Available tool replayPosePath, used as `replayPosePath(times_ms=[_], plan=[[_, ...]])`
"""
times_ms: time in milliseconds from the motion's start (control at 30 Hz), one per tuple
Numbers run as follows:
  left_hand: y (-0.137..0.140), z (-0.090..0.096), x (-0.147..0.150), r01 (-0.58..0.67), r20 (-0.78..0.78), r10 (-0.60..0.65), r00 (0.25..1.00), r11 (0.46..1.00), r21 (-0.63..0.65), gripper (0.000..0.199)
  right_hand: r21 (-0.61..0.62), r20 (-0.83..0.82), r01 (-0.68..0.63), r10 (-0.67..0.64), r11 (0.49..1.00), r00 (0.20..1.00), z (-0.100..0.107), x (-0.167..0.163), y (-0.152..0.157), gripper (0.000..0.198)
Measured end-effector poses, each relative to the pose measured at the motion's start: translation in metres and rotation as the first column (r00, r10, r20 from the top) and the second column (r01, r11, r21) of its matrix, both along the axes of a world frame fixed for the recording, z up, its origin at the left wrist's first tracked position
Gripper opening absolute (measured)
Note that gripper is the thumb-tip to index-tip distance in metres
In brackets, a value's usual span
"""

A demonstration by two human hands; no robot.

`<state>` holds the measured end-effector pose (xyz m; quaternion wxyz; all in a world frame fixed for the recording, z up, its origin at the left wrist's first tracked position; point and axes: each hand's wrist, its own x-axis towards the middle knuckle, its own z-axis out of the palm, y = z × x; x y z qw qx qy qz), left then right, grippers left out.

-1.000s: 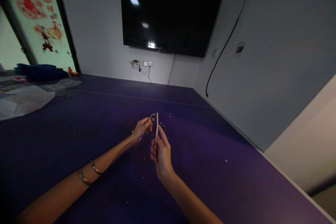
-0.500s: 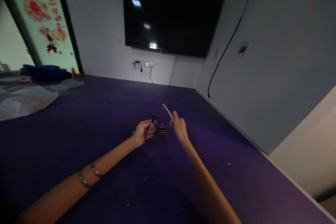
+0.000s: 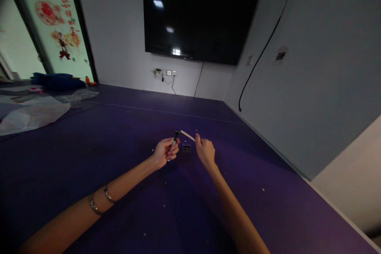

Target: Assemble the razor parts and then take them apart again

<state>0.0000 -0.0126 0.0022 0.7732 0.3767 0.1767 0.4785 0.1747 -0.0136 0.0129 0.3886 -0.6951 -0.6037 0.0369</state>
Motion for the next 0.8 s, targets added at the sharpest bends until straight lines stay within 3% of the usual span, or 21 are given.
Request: replayPosePath(times_ms=[533,800], plan=[[0.000,-0.007,0.002,0.030,-0.021,-0.030,0.999,1.000,0.005,0.011,0.121,-0.110,-0.043,0.056,0.992,0.992,-0.018,-0.003,0.003,0.054],[0.001,-0.004,-0.001,0.105,-0.016,-0.106,0.994,0.994,-0.018,0.015,0.148,-0.192,-0.073,0.101,0.986,0.976,-0.041,0.001,0.009,0.052]])
